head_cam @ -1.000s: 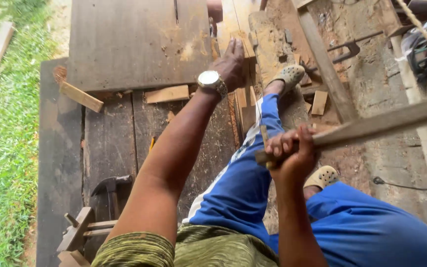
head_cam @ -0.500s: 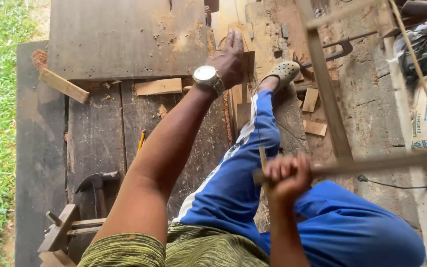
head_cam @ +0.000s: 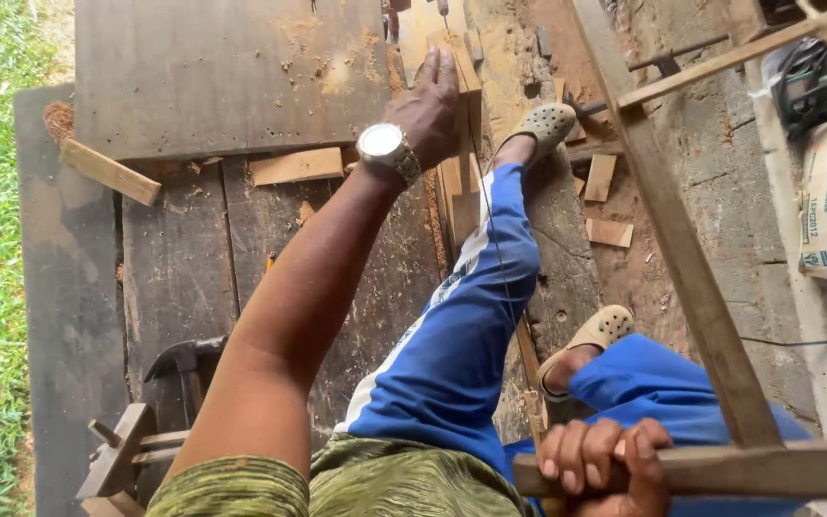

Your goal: Use a manual frame saw to cut a piece of wood.

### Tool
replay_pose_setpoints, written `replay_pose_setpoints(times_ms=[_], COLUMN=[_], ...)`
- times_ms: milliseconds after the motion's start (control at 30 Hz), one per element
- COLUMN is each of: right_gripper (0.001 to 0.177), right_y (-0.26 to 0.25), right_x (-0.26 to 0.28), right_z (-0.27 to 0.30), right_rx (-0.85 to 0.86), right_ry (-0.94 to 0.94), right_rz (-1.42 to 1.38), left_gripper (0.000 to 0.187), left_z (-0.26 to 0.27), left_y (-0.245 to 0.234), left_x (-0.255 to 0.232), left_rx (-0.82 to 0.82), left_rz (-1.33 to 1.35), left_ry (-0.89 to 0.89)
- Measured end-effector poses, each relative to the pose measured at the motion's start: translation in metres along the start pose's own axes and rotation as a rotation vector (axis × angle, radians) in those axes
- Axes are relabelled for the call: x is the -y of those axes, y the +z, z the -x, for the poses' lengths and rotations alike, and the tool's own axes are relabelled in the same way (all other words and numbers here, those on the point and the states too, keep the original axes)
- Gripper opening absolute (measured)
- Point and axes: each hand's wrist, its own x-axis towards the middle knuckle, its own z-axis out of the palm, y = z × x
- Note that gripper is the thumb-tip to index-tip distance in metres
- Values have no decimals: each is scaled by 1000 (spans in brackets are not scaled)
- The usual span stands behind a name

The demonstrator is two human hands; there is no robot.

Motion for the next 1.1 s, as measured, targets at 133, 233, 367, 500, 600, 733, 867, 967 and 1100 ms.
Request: replay_pose_setpoints(times_ms=[133, 233, 367, 500, 600, 733, 867, 967, 1100], right_gripper=[34, 37, 30, 28, 20, 18, 29, 32, 33], right_y=[-12, 26, 54, 17, -22, -56, -41, 17, 23], right_x=[-53, -74, -55, -30, -15, -37, -82, -88, -74], right_z=[-72, -135, -130, -58, 7, 1, -98, -151, -139], right_rx=[-185, -295, -236, -108, -106, -111, -252, -200, -145], right_ry=[-16, 11, -75, -18, -22, -51, -34, -28, -12], right_rz=[-59, -4, 117, 54, -40, -17, 79, 43, 42], left_gripper=[81, 84, 92, 84, 88, 75, 76, 81, 91], left_z=[-42, -42, -57, -40, -50, -38, -42, -97, -66], left_y=[45, 42, 62, 49, 59, 38, 46, 87, 64], left_x=[30, 30, 42, 34, 43, 28, 32, 62, 42], left_rx=[-186, -119, -246, -173, -218, -146, -143, -324, -226], left_rz=[-29, -31, -165, -113, -100, -87, -71, -182, -233], left_ry=[118, 71, 149, 129, 159, 45, 97, 178, 165])
